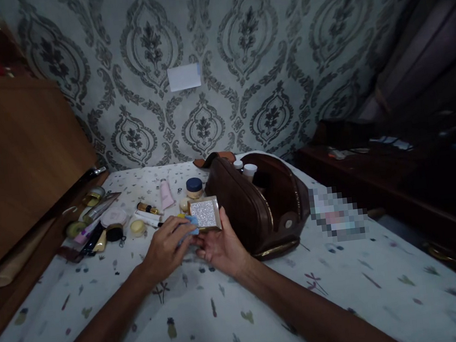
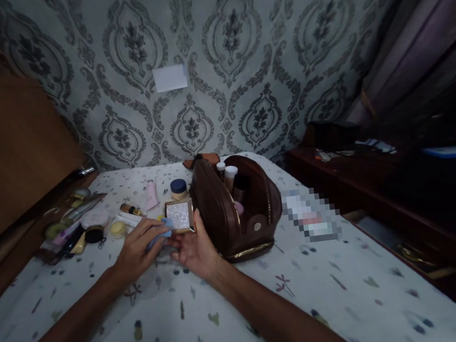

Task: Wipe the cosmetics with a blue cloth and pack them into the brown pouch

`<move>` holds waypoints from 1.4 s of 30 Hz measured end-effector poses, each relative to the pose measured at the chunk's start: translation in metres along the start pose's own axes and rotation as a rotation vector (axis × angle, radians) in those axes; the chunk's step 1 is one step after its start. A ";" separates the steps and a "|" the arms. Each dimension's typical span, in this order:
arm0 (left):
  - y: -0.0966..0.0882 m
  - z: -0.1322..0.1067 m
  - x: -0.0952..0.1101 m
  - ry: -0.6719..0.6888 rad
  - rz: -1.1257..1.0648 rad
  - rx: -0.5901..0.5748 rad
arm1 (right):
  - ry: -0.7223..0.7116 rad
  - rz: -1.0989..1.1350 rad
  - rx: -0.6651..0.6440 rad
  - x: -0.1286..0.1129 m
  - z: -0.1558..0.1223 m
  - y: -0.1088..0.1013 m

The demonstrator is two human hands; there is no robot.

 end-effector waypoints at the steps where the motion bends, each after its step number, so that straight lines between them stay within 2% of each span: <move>1: -0.001 0.001 0.000 -0.003 -0.030 -0.006 | 0.005 -0.005 0.004 0.000 0.000 0.000; 4: -0.003 0.004 -0.002 -0.076 -0.131 0.008 | 0.020 -0.035 0.008 0.000 -0.001 0.000; 8: -0.012 0.004 -0.014 -0.271 -0.151 0.177 | 0.030 -0.111 -0.013 0.002 0.000 -0.001; 10: -0.015 0.003 -0.018 -0.324 -0.123 0.247 | 0.031 -0.150 -0.032 0.004 -0.001 -0.001; 19: -0.017 0.006 -0.011 -0.312 -0.110 0.271 | -0.010 -0.267 -0.077 0.008 0.000 -0.001; 24: -0.014 0.007 0.001 -0.231 -0.074 0.213 | 0.009 -0.265 -0.063 0.012 0.004 -0.006; 30: -0.008 0.009 0.019 -0.029 -0.052 0.103 | -0.015 -0.211 -0.047 0.012 0.004 -0.004; 38: 0.011 0.005 0.036 0.257 0.042 -0.136 | 0.010 -0.067 0.066 0.007 0.002 -0.005; 42: 0.013 0.003 0.036 0.295 0.075 -0.172 | 0.030 0.009 0.055 0.005 0.000 -0.003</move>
Point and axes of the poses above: each hand's wrist, its own z-axis towards the middle knuckle, its own y-axis out of the palm, x = y × z, the point moved 6 cm from there along z, towards the middle knuckle, and after that the axes turned 4 degrees about -z, right-handed, at the moved point
